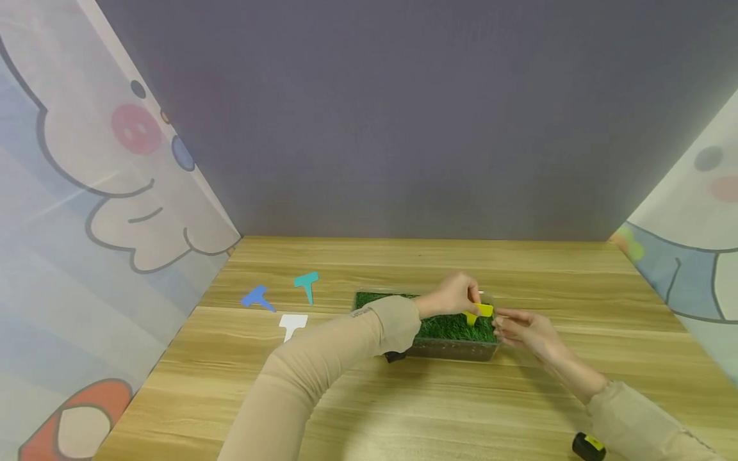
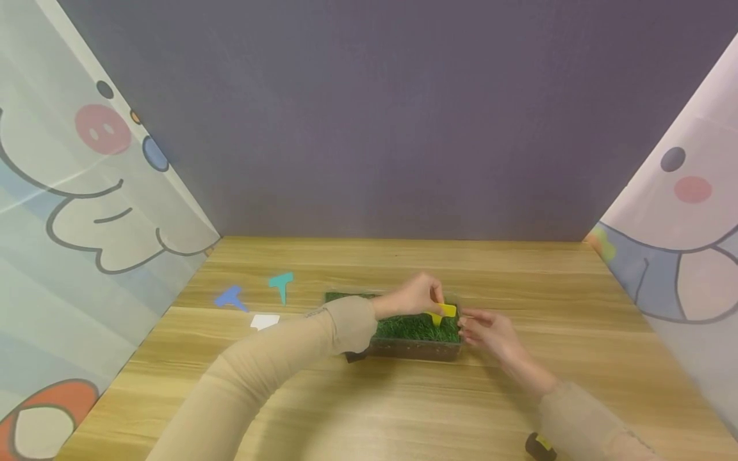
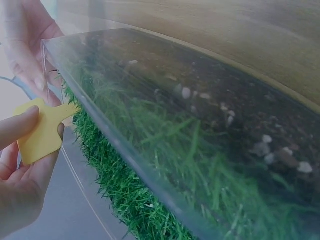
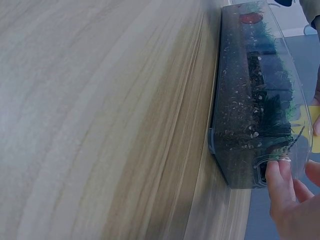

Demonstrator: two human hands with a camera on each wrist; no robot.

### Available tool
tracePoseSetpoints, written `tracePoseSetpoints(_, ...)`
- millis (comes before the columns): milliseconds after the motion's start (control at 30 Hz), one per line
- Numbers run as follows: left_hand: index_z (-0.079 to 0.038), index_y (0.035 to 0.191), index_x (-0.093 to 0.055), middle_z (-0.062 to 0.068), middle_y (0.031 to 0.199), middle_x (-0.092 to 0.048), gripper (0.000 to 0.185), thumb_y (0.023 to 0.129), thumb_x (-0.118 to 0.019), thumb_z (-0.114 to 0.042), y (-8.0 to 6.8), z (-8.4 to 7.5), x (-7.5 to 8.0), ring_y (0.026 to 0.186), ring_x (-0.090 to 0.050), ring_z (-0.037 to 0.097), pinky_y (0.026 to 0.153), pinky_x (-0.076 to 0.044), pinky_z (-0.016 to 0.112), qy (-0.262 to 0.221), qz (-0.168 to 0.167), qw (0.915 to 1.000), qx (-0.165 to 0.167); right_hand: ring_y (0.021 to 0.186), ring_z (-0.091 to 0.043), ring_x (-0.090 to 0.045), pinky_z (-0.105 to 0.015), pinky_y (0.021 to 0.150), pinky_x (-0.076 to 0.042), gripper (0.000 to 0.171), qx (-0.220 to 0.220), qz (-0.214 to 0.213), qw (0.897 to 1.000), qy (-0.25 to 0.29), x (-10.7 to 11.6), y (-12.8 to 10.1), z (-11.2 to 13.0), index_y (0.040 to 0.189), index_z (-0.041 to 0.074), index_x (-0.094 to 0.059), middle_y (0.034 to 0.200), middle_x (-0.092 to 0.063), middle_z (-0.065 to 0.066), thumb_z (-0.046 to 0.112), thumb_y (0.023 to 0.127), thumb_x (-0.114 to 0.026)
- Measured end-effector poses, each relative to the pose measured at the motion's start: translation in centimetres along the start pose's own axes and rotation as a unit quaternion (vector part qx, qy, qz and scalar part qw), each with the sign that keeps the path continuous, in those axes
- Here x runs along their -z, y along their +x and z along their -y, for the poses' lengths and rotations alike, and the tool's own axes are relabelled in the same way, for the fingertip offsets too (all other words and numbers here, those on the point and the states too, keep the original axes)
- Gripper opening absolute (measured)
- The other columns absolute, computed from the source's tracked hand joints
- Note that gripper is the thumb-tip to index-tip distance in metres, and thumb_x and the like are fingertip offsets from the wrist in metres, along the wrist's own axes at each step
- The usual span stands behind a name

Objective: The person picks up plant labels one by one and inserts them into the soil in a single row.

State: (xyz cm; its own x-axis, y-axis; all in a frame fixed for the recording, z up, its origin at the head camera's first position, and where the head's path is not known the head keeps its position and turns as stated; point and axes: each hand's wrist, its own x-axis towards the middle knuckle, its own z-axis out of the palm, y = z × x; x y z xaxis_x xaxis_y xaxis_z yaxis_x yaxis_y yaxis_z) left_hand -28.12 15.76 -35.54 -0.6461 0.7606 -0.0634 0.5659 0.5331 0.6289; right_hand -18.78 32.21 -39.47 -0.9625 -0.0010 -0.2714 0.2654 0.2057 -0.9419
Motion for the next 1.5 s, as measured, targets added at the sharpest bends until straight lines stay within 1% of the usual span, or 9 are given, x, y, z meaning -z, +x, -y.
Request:
tracePoseSetpoints(200,-0.006,0.074,-0.062,-0.001,0.074,-0.059,0.011,0.072,-0.072,-0.009,0.2,0.1,-0.3,0.060,-0.051,0.004,0.054,-0.042,0.010,0.000,-0.003,1.0000,0.001,0.088,-0.013,-0.061,-0.027,0.077,-0.050,0.056,0.000,0.001,1.000,-0.002,0.1,-0.1,0.1,0.130,-0.012,-0.031,0.113,-0.056,-0.019,0.021,0.090,-0.052)
tracePoseSetpoints(367,-0.007,0.079,-0.062,-0.002,0.079,-0.060,0.012,0.073,-0.071,-0.011,0.4,0.1,0.0,0.065,-0.052,0.004,0.056,-0.042,0.010,0.006,0.015,0.9998,-0.012,0.089,-0.013,-0.061,-0.027,0.078,-0.050,0.057,0.001,0.005,1.000,-0.002,0.1,-0.2,0.1,0.130,-0.012,-0.030,0.115,-0.055,-0.021,0.021,0.090,-0.052)
tracePoseSetpoints(567,-0.003,0.095,-0.062,0.002,0.088,-0.061,0.021,0.077,-0.069,-0.012,0.4,0.1,1.6,0.074,-0.054,0.006,0.060,-0.043,0.012,-0.033,0.058,0.9977,-0.011,0.087,-0.010,-0.061,-0.027,0.078,-0.050,0.055,0.005,0.009,1.000,0.001,0.1,0.0,0.1,0.130,-0.013,-0.030,0.114,-0.056,-0.020,0.019,0.090,-0.051)
tracePoseSetpoints(700,-0.003,0.099,-0.062,0.002,0.093,-0.061,0.024,0.079,-0.067,-0.015,0.2,0.4,3.0,0.079,-0.055,0.007,0.063,-0.044,0.013,-0.029,0.078,0.9965,-0.013,0.086,-0.009,-0.061,-0.027,0.079,-0.049,0.055,0.003,0.009,1.000,0.013,0.1,0.1,0.1,0.130,-0.013,-0.030,0.112,-0.057,-0.018,0.017,0.089,-0.053)
tracePoseSetpoints(800,-0.005,0.099,-0.063,0.001,0.094,-0.061,0.023,0.081,-0.065,-0.018,-0.3,0.7,4.0,0.081,-0.055,0.007,0.066,-0.044,0.014,-0.005,0.082,0.9965,-0.015,0.086,-0.009,-0.061,-0.028,0.079,-0.049,0.056,0.002,0.010,1.000,0.019,0.0,0.1,0.0,0.130,-0.013,-0.029,0.111,-0.058,-0.017,0.016,0.089,-0.053)
tracePoseSetpoints(933,-0.005,0.100,-0.063,0.002,0.095,-0.062,0.021,0.083,-0.062,-0.017,-1.4,1.1,5.2,0.084,-0.055,0.009,0.069,-0.044,0.017,-0.002,0.084,0.9964,-0.013,0.086,-0.010,-0.061,-0.027,0.079,-0.049,0.056,0.001,0.008,1.000,0.020,0.0,0.0,0.1,0.130,-0.013,-0.029,0.109,-0.059,-0.017,0.017,0.089,-0.053)
tracePoseSetpoints(1133,-0.004,0.099,-0.062,0.002,0.095,-0.060,0.018,0.083,-0.061,-0.013,-2.9,2.0,6.5,0.085,-0.054,0.010,0.072,-0.044,0.018,-0.001,0.081,0.9967,0.006,0.085,-0.010,-0.061,-0.026,0.078,-0.049,0.056,0.000,0.005,1.000,0.016,0.0,0.0,0.1,0.130,-0.013,-0.029,0.110,-0.058,-0.018,0.017,0.089,-0.052)
tracePoseSetpoints(1300,0.001,0.100,-0.061,0.005,0.093,-0.059,0.019,0.083,-0.060,-0.009,-3.7,3.2,7.2,0.083,-0.054,0.013,0.071,-0.045,0.019,-0.013,0.072,0.9973,-0.009,0.085,-0.010,-0.061,-0.026,0.078,-0.050,0.055,0.000,0.005,1.000,0.015,0.0,0.0,0.1,0.130,-0.013,-0.029,0.112,-0.057,-0.020,0.016,0.090,-0.052)
tracePoseSetpoints(1500,0.003,0.100,-0.060,0.007,0.093,-0.060,0.020,0.083,-0.060,-0.008,-4.9,4.6,8.3,0.083,-0.055,0.015,0.072,-0.045,0.017,-0.010,0.055,0.9981,-0.026,0.085,-0.010,-0.061,-0.026,0.078,-0.049,0.056,0.000,0.008,1.000,0.019,0.1,0.0,0.1,0.130,-0.013,-0.029,0.111,-0.058,-0.018,0.017,0.089,-0.053)
